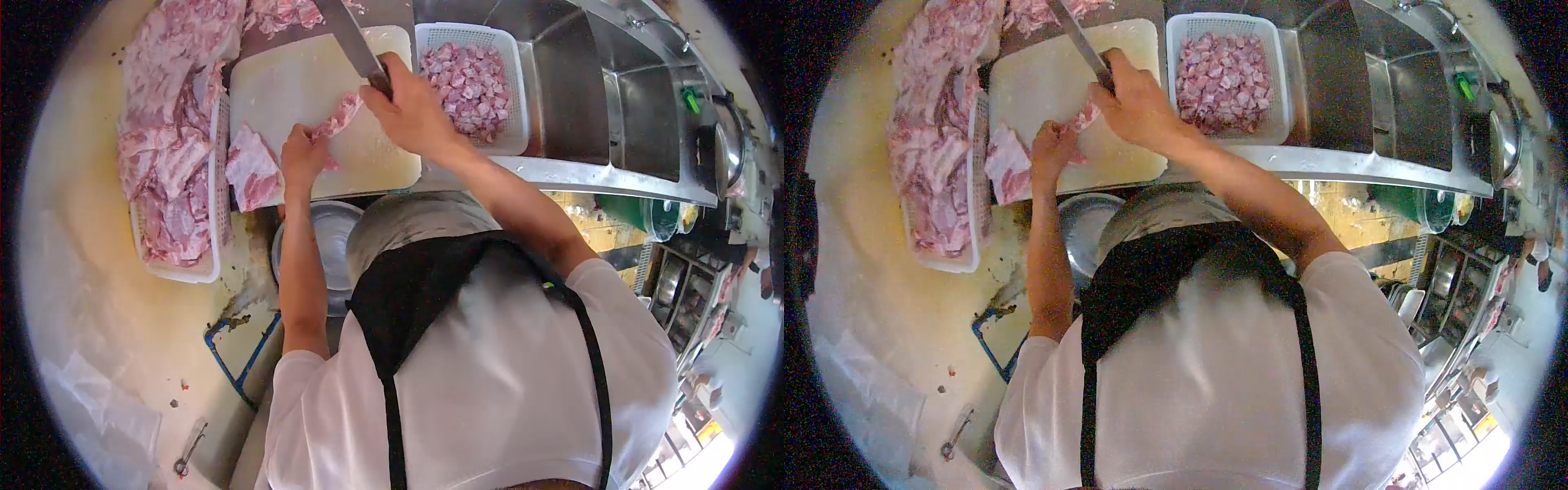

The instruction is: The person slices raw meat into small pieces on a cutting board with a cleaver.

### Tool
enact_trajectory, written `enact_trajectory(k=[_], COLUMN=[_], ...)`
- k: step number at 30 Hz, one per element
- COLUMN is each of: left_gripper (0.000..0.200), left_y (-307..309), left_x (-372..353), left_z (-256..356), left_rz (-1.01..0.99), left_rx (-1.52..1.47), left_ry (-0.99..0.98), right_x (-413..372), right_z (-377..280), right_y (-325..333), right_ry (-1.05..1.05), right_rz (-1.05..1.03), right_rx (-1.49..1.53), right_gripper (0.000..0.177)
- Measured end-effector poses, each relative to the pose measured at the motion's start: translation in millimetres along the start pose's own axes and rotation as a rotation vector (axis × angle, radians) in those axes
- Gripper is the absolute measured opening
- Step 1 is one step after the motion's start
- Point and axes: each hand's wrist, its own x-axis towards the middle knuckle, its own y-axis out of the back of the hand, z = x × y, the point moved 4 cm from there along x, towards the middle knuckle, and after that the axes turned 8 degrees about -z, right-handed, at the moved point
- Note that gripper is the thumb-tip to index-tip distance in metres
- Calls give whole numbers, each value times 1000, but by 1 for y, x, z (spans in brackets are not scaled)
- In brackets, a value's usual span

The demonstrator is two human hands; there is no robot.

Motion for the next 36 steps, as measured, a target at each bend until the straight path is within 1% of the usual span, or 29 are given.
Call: enact_trajectory(k=[1,2,3,4,5,7,8,9,11,12,13,15,16,18,19,20,21,22,23,24,25,27,28,29,30,31,32,34,36], left_gripper=[31,31,30,30,30,30,30,30,29,28,26,27,27,26,25,25,24,22,22,21,20,21,22,22,20,19,19,19,19], left_y=[2,3,7,9,10,16,17,17,17,17,17,16,15,15,16,21,23,23,21,15,9,13,13,8,3,-2,-9,-12,-14], left_x=[-5,-9,-12,-14,-16,-18,-21,-21,-21,-22,-27,-25,-23,-21,-16,-13,-13,-12,-9,-8,-7,-13,-15,-11,-5,0,6,19,19], left_z=[5,10,17,21,20,20,19,16,15,16,16,9,7,2,0,-3,-6,-4,0,1,2,38,52,55,59,61,51,38,34], left_rz=[6,6,48,91,91,93,87,54,26,73,113,96,81,43,13,8,-55,-119,-130,-182,-231,-269,-297,-289,-312,-334,-329,2,-8], left_rx=[-2,-7,85,178,175,294,289,273,250,272,300,309,318,292,265,272,72,-129,-123,-369,-618,-641,-659,-664,-515,-363,-361,155,82], left_ry=[11,14,9,2,-1,-17,-15,42,100,32,-32,-16,-11,-2,8,0,-75,-152,-168,-153,-129,-112,-96,-95,-123,-150,-149,-309,-263], right_x=[3,3,2,2,3,6,8,7,12,12,6,0,-1,-9,-6,-7,-13,-17,-22,-29,-37,-48,-46,-43,-41,-38,-31,-17,-17], right_z=[-2,24,73,75,81,96,86,83,54,42,30,11,32,95,90,84,80,79,80,84,97,118,120,118,114,103,87,48,14], right_y=[-8,-29,-63,-72,-69,-59,-51,-47,-29,-25,-29,-41,-63,-120,-112,-104,-96,-81,-63,-47,-36,-14,-9,-1,5,8,9,14,11], right_ry=[-47,-48,-6,39,40,-144,10,7,-51,9,5,6,3,9,9,-112,-239,-247,-252,-258,-263,-113,-110,-122,-134,-131,-139,-143,-95], right_rz=[22,17,-65,-145,-143,-309,-222,-224,-102,-44,-57,-50,-49,-258,-248,-342,-435,-418,-483,-553,-546,-251,-257,-201,-143,-147,-173,-190,-86], right_rx=[31,27,-111,-251,-254,-173,-357,-362,-317,-276,-273,-114,-112,-176,-177,-93,-3,3,-46,-98,-103,-258,-261,-271,-278,-277,-263,-246,-182], right_gripper=[37,37,37,36,36,35,36,36,34,32,32,32,32,36,36,38,39,39,39,40,40,39,39,38,37,37,37,37,36])
